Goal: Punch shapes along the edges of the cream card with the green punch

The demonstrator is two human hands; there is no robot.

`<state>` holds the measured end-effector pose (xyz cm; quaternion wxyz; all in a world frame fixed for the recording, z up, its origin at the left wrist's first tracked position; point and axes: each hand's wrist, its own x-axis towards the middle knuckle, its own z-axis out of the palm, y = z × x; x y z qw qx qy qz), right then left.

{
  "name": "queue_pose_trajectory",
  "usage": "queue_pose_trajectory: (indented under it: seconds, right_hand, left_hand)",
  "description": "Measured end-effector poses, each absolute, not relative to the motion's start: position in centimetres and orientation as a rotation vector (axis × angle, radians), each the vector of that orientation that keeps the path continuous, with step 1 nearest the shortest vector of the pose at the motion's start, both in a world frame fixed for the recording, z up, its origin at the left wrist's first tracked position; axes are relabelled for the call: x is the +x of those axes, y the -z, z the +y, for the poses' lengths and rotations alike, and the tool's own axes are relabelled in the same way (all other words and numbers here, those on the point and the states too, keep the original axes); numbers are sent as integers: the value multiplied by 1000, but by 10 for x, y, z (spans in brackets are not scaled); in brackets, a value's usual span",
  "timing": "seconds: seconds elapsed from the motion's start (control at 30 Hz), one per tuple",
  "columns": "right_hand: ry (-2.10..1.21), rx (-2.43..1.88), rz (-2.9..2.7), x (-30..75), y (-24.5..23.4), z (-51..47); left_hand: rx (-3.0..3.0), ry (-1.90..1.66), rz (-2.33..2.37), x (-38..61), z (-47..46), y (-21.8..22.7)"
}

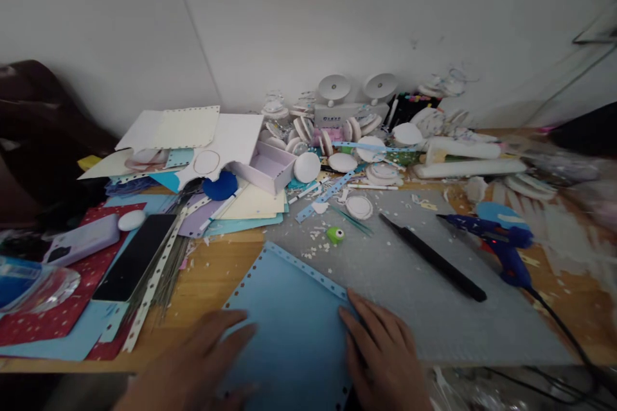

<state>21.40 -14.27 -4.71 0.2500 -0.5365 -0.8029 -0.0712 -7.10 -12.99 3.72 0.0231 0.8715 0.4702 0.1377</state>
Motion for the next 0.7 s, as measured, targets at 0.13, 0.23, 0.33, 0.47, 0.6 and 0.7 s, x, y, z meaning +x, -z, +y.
queue_pose_trajectory:
  seconds: [0.13, 0.23, 0.33, 0.47, 0.6, 0.7]
  right_hand:
    - [58, -1399, -2180, 209, 32, -135]
    - [82, -1368, -2141, 243, 19, -118]
    - [272, -1607, -2051, 297, 14, -95]
    - [573, -1989, -1957, 348, 25, -69]
    - [493, -2019, -2068, 356, 36, -60]
    - [321, -1877, -2093, 352, 31, -67]
  left_hand:
    - [2783, -293, 1361, 7, -110, -17]
    - [2749, -252, 1417, 25, -107, 8]
    - [2724, -231, 1347, 16, -108, 17]
    - [2675, -206, 1305, 4, -107, 10]
    - [2660, -259, 1378, 13, -108, 11]
    - [2749, -296, 1412, 22, -113, 18]
